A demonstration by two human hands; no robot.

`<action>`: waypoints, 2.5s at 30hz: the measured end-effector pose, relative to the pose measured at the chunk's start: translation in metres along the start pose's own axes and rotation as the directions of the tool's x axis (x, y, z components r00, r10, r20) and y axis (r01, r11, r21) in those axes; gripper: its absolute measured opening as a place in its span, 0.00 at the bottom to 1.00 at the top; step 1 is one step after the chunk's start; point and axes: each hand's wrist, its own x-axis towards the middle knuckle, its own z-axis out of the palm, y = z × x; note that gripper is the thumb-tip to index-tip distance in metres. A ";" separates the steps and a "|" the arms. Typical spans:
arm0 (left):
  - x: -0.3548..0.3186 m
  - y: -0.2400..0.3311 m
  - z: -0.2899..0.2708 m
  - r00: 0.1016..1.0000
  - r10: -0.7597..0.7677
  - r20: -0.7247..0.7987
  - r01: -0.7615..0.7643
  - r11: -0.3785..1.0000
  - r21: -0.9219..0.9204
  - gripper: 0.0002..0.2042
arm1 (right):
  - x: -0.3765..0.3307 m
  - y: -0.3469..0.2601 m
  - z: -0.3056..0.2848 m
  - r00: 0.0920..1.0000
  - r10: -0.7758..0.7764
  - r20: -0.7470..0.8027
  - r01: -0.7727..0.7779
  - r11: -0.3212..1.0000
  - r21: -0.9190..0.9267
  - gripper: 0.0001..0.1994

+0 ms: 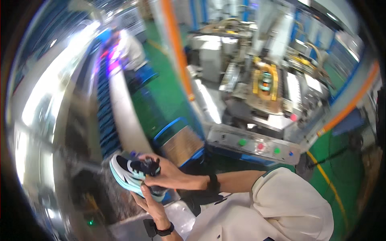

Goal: The recorder operates a shoe-lasting machine to shape and attach shoe uppers to soles in an industrial setting.

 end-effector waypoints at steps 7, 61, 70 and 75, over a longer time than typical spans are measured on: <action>-0.035 0.013 0.227 0.819 -0.057 0.571 0.113 0.992 -0.063 0.21 | -0.114 -0.050 -0.225 0.872 -0.211 -0.443 0.124 0.968 -0.216 0.34; -0.098 -0.057 0.196 0.681 -0.733 -0.001 0.713 0.663 -0.231 0.20 | -0.100 0.088 -0.379 0.964 -0.146 -0.223 -0.120 0.511 -0.851 0.07; -0.164 -0.026 0.137 0.592 -0.753 -0.288 0.718 0.655 -0.236 0.20 | -0.124 0.233 -0.399 0.999 -0.053 -0.014 0.009 0.409 -0.912 0.09; -0.194 -0.059 0.055 0.481 -0.738 -0.473 0.655 0.661 -0.366 0.20 | -0.114 0.244 -0.405 0.997 -0.036 -0.072 -0.046 0.466 -0.884 0.08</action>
